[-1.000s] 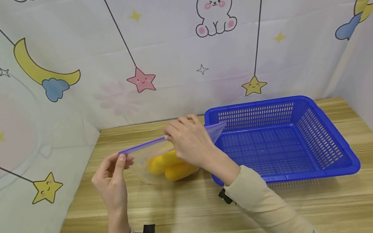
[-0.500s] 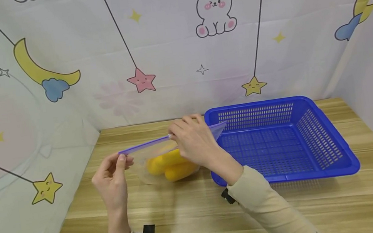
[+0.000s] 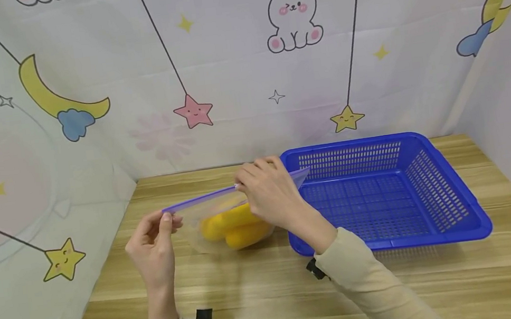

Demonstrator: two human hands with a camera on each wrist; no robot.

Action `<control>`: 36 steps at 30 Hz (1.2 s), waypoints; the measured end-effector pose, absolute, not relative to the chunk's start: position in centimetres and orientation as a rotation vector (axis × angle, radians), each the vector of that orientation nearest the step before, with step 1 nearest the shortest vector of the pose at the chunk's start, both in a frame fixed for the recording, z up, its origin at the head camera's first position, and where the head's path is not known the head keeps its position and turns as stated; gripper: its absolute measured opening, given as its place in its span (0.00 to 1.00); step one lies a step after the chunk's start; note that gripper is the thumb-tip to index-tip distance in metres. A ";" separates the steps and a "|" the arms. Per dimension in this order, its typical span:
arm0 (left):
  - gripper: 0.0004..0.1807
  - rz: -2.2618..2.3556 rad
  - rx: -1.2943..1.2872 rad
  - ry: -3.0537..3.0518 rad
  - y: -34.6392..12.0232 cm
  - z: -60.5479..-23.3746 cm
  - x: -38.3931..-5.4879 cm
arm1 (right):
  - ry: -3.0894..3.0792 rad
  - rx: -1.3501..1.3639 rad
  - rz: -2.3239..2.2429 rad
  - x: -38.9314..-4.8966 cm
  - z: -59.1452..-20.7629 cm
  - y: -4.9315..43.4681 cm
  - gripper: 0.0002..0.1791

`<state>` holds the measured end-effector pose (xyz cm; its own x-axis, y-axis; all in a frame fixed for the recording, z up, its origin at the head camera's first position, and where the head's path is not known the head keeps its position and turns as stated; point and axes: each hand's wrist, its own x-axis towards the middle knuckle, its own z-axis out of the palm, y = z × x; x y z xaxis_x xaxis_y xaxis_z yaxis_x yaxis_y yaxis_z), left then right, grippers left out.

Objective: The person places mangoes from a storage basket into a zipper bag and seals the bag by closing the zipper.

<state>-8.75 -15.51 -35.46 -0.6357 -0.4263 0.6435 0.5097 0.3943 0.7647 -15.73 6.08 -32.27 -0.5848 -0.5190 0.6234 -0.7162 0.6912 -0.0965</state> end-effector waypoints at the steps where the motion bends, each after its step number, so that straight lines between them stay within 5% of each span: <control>1: 0.06 -1.374 -0.073 -1.795 -15.5 -35.5 -8.7 | -2.333 0.943 0.455 -15.7 -32.3 6.1 0.06; 36: 0.05 -1.359 -0.073 -1.791 -15.8 -35.6 -8.8 | -2.354 0.911 0.445 -15.9 -32.3 7.5 0.06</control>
